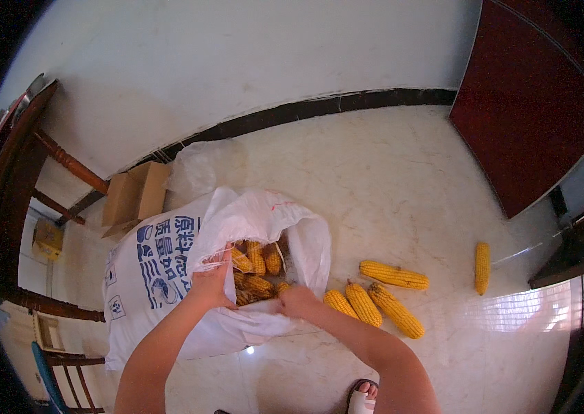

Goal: The person unpacks dried corn cobs from a large white sack onto the floor. They remove the cobs one by one, placing them in a pile. The person then gathers a handful of the corn cobs and places them into a cardboard box in the living room.

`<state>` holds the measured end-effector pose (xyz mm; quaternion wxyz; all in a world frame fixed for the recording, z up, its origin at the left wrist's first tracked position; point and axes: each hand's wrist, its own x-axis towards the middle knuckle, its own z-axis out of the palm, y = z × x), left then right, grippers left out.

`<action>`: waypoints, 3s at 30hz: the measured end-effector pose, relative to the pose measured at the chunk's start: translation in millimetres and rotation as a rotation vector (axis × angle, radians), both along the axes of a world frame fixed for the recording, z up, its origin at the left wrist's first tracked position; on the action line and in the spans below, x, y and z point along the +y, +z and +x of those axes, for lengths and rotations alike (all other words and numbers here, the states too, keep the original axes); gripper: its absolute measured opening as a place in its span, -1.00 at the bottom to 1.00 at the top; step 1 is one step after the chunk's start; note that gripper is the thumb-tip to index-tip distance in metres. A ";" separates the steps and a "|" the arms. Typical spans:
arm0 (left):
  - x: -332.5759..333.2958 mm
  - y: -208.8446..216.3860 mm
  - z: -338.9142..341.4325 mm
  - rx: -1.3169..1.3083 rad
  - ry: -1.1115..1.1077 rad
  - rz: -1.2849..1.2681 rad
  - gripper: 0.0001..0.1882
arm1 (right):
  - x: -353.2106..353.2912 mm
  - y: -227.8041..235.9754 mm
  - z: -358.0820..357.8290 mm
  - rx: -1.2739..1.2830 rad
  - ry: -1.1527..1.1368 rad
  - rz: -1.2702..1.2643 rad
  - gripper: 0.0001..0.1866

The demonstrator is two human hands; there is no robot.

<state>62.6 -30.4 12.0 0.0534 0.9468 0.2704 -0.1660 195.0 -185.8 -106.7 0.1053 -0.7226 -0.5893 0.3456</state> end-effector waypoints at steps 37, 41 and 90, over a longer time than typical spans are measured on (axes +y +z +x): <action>2.7 -20.1 -48.5 0.194 -0.041 -0.105 0.29 | 34.5 -26.1 24.0 0.160 -0.469 0.671 -0.73; -1.4 -12.1 -47.8 0.172 -0.044 -0.127 0.26 | 47.9 -22.2 -27.0 -0.136 -0.029 0.627 -0.69; 137.8 -20.4 -89.4 -0.672 0.831 -0.336 -0.56 | 53.0 18.1 59.5 0.628 -0.726 0.312 -0.58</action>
